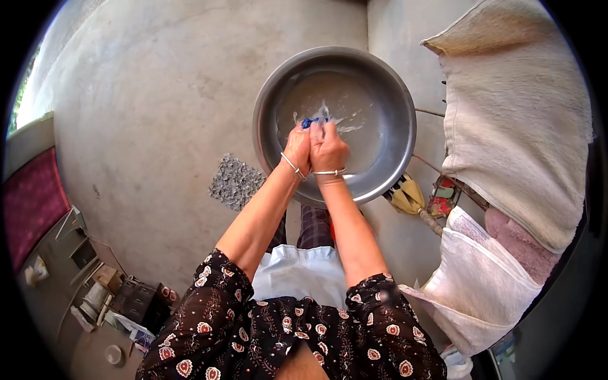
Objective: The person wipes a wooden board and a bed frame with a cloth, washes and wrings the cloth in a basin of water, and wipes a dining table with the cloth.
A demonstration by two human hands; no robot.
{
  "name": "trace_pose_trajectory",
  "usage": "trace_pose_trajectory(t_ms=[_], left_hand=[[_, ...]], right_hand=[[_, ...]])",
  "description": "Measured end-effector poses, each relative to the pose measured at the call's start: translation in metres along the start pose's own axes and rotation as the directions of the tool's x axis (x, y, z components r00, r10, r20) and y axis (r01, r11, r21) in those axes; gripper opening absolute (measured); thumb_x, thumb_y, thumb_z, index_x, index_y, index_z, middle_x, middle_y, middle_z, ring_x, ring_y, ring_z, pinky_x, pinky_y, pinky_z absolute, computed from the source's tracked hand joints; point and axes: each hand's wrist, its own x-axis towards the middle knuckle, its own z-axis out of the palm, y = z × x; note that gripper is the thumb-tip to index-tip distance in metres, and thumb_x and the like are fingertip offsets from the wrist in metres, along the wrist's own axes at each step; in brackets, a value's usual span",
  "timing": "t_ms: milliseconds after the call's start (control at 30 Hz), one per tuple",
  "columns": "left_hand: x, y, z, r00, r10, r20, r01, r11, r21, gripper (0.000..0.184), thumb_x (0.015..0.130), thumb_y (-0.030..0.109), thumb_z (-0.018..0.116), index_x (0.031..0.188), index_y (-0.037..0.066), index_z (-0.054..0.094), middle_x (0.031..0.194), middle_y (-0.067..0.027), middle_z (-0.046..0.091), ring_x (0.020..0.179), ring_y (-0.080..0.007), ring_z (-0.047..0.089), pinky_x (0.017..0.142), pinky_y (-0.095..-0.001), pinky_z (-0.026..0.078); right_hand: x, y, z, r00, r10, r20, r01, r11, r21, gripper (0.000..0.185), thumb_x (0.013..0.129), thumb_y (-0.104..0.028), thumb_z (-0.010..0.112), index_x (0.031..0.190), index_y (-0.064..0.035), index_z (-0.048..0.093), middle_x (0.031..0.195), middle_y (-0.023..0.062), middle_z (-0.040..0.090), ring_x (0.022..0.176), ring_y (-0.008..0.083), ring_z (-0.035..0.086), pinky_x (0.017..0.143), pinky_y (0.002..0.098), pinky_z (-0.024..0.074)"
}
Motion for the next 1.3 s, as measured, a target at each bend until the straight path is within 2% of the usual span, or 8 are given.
trace_pose_trajectory(t_ms=[33, 333, 467, 633, 667, 967, 1200, 1300], left_hand=[[0.007, -0.007, -0.010, 0.989, 0.148, -0.015, -0.134, 0.932, 0.338, 0.010, 0.091, 0.018, 0.051, 0.091, 0.009, 0.056, 0.081, -0.0013, 0.056, 0.073, -0.0120, 0.054, 0.065, -0.0293, 0.046], [-0.018, -0.013, -0.029, 0.974, -0.093, -0.206, 0.166, 0.913, 0.372, 0.062, 0.093, 0.038, 0.049, 0.144, 0.013, 0.024, 0.139, -0.0127, 0.032, 0.108, -0.0331, 0.046, 0.089, -0.0501, 0.042], [-0.004, -0.019, -0.029, 0.957, -0.215, -0.195, 0.256, 0.942, 0.218, 0.067, 0.089, 0.053, 0.050, 0.141, 0.015, 0.032, 0.139, -0.0130, 0.033, 0.119, -0.0340, 0.038, 0.092, -0.0538, 0.038], [0.030, 0.004, -0.042, 0.933, -0.330, 0.145, 0.347, 0.931, -0.114, 0.032, 0.084, 0.044, 0.063, 0.078, 0.013, 0.059, 0.068, -0.0025, 0.060, 0.057, -0.0162, 0.058, 0.056, -0.0302, 0.051], [0.036, -0.010, -0.043, 0.987, 0.109, 0.114, -0.111, 0.994, 0.006, 0.030, 0.084, 0.041, 0.064, 0.077, 0.013, 0.058, 0.067, -0.0015, 0.059, 0.058, -0.0147, 0.057, 0.056, -0.0288, 0.050], [-0.013, -0.009, -0.009, 0.999, -0.019, 0.047, 0.009, 0.979, 0.204, 0.024, 0.092, 0.025, 0.055, 0.104, 0.004, 0.056, 0.091, -0.0019, 0.061, 0.081, -0.0125, 0.058, 0.072, -0.0307, 0.049], [-0.022, -0.005, -0.028, 0.967, -0.088, -0.241, 0.165, 0.933, 0.321, 0.060, 0.093, 0.041, 0.048, 0.139, 0.006, 0.032, 0.136, -0.0152, 0.038, 0.104, -0.0325, 0.055, 0.087, -0.0553, 0.043], [-0.006, -0.020, -0.037, 0.970, -0.133, -0.204, 0.203, 0.902, 0.380, 0.074, 0.092, 0.049, 0.046, 0.146, 0.010, 0.014, 0.147, -0.0157, 0.018, 0.104, -0.0390, 0.053, 0.085, -0.0593, 0.042]], right_hand=[[0.010, 0.018, 0.002, 1.000, 0.000, -0.008, 0.000, 0.997, -0.077, 0.027, 0.089, -0.037, 0.054, 0.076, -0.0125, 0.051, 0.060, 0.0138, 0.058, 0.054, 0.0378, 0.058, 0.051, 0.0460, 0.0462], [0.024, 0.098, -0.023, 0.973, 0.211, 0.093, -0.128, 0.830, -0.544, 0.076, 0.074, -0.041, 0.070, 0.137, -0.0152, 0.036, 0.127, 0.0105, 0.042, 0.110, 0.0343, 0.042, 0.083, 0.0496, 0.0392], [-0.014, 0.082, 0.012, 0.869, 0.280, 0.407, -0.400, 0.883, 0.247, 0.036, 0.073, -0.009, 0.062, 0.108, -0.0019, 0.057, 0.098, 0.0224, 0.061, 0.091, 0.0367, 0.059, 0.083, 0.0429, 0.0454], [-0.030, -0.025, -0.022, 0.957, 0.069, 0.281, -0.216, 0.817, 0.535, 0.025, 0.076, -0.017, 0.068, 0.093, -0.0021, 0.057, 0.083, 0.0172, 0.061, 0.075, 0.0327, 0.062, 0.068, 0.0377, 0.0492], [-0.027, -0.036, -0.023, 0.979, -0.020, 0.201, -0.083, 0.866, 0.494, 0.024, 0.076, -0.019, 0.069, 0.090, -0.0038, 0.058, 0.081, 0.0155, 0.061, 0.073, 0.0322, 0.062, 0.066, 0.0378, 0.0496], [0.036, 0.039, -0.006, 0.996, 0.048, 0.073, -0.037, 0.987, -0.154, 0.035, 0.089, -0.039, 0.053, 0.075, -0.0078, 0.052, 0.063, 0.0184, 0.060, 0.058, 0.0394, 0.059, 0.051, 0.0483, 0.0455], [0.013, 0.095, -0.024, 0.965, 0.252, 0.072, -0.180, 0.836, -0.518, 0.072, 0.076, -0.044, 0.067, 0.135, -0.0136, 0.040, 0.125, 0.0152, 0.044, 0.105, 0.0366, 0.045, 0.085, 0.0494, 0.0399], [-0.028, 0.110, 0.023, 0.957, 0.196, 0.214, -0.236, 0.955, 0.179, 0.056, 0.076, -0.016, 0.065, 0.129, -0.0077, 0.047, 0.115, 0.0223, 0.054, 0.104, 0.0394, 0.054, 0.092, 0.0405, 0.0421]])
